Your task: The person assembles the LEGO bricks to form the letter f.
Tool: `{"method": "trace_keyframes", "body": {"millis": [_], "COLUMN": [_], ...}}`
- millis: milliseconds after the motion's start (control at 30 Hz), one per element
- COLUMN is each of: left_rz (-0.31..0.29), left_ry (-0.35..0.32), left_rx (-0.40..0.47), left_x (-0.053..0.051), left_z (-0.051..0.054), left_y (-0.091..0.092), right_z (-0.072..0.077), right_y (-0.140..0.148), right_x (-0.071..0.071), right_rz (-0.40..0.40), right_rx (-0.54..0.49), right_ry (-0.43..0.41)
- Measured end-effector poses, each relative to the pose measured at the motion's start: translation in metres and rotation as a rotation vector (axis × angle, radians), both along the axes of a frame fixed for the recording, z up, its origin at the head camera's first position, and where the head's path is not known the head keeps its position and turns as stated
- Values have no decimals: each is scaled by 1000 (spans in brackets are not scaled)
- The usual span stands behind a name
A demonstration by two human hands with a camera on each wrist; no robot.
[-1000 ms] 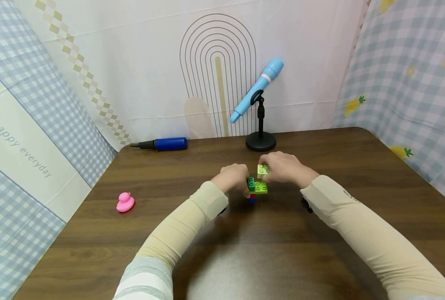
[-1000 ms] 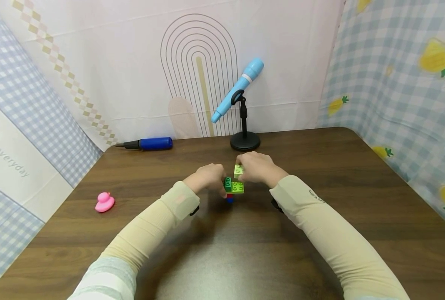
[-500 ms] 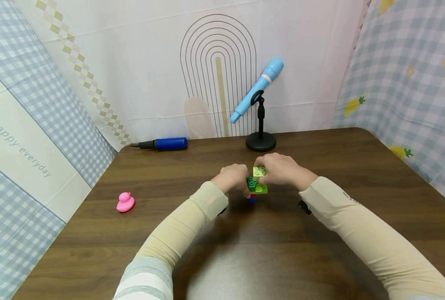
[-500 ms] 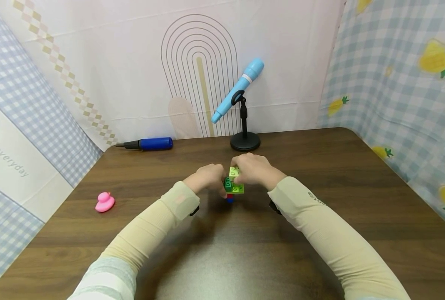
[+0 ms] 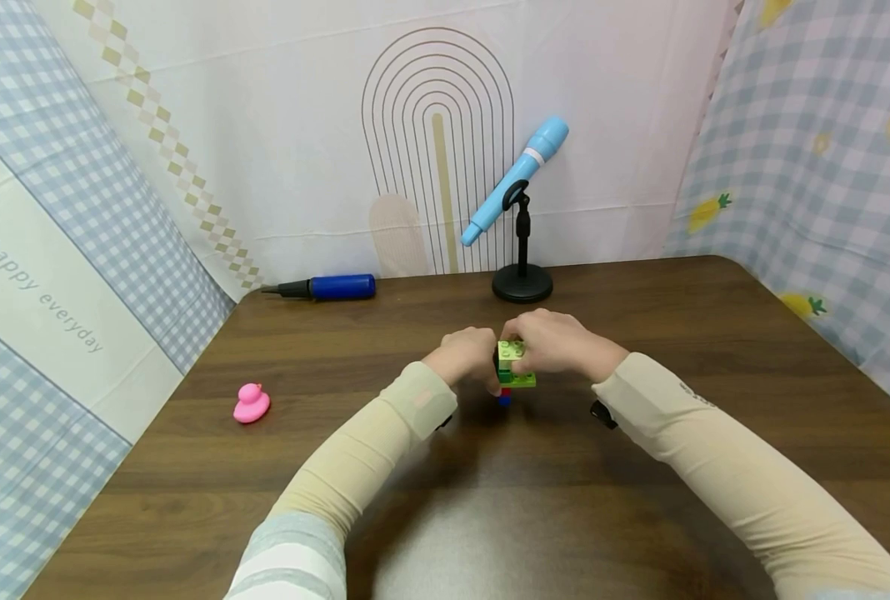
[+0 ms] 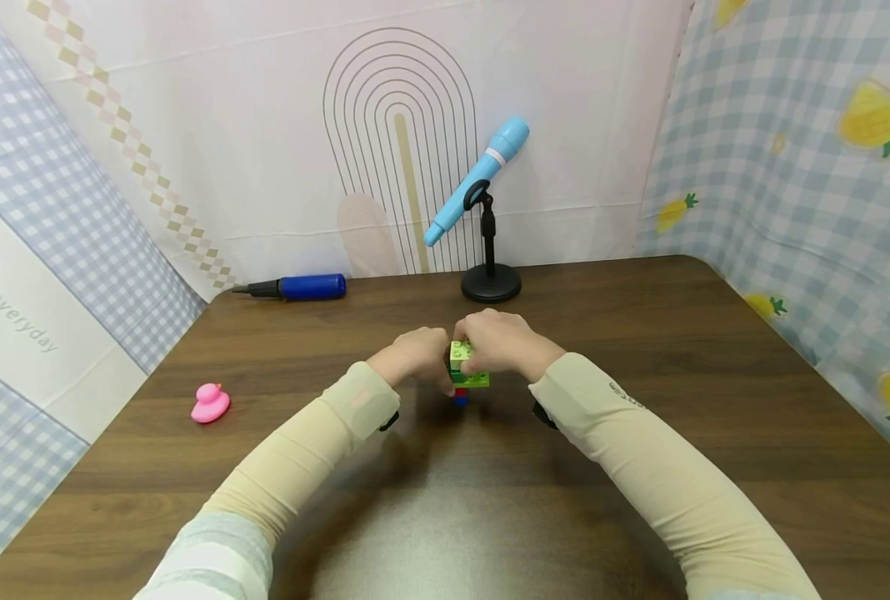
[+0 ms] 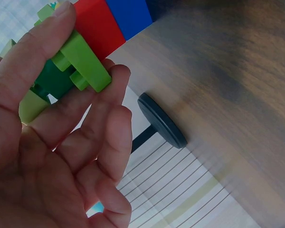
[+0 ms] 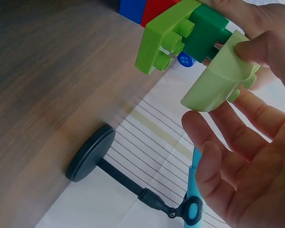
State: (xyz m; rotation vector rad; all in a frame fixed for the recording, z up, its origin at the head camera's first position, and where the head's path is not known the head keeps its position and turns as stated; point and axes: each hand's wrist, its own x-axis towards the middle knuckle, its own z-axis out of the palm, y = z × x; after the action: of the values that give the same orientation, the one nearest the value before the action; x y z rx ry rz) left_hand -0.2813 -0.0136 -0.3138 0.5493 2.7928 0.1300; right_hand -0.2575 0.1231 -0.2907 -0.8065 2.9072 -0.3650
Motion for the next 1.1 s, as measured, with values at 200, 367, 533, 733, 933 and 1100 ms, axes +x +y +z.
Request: {"method": "trace_keyframes", "body": {"millis": [200, 367, 533, 733, 933, 1100], "left_rz": [0, 0, 9, -28, -94, -126], "left_ry": [0, -3, -23, -62, -87, -65], "left_rx": [11, 42, 62, 97, 180, 193], "left_x": [0, -1, -2, -4, -6, -4], "left_z": [0, 0, 0, 2, 8, 11], "left_y": [0, 0, -1, -5, -12, -12], "right_z": [2, 5, 6, 3, 3, 3], "right_y": [-2, -4, -5, -6, -6, -8], "right_x": [0, 1, 0, -2, -2, -3], "right_rz": [-3, 9, -6, -19, 21, 42], "right_rx": [-3, 21, 33, 10, -25, -15], "right_ry": [-35, -29, -33, -51, -69, -53]}}
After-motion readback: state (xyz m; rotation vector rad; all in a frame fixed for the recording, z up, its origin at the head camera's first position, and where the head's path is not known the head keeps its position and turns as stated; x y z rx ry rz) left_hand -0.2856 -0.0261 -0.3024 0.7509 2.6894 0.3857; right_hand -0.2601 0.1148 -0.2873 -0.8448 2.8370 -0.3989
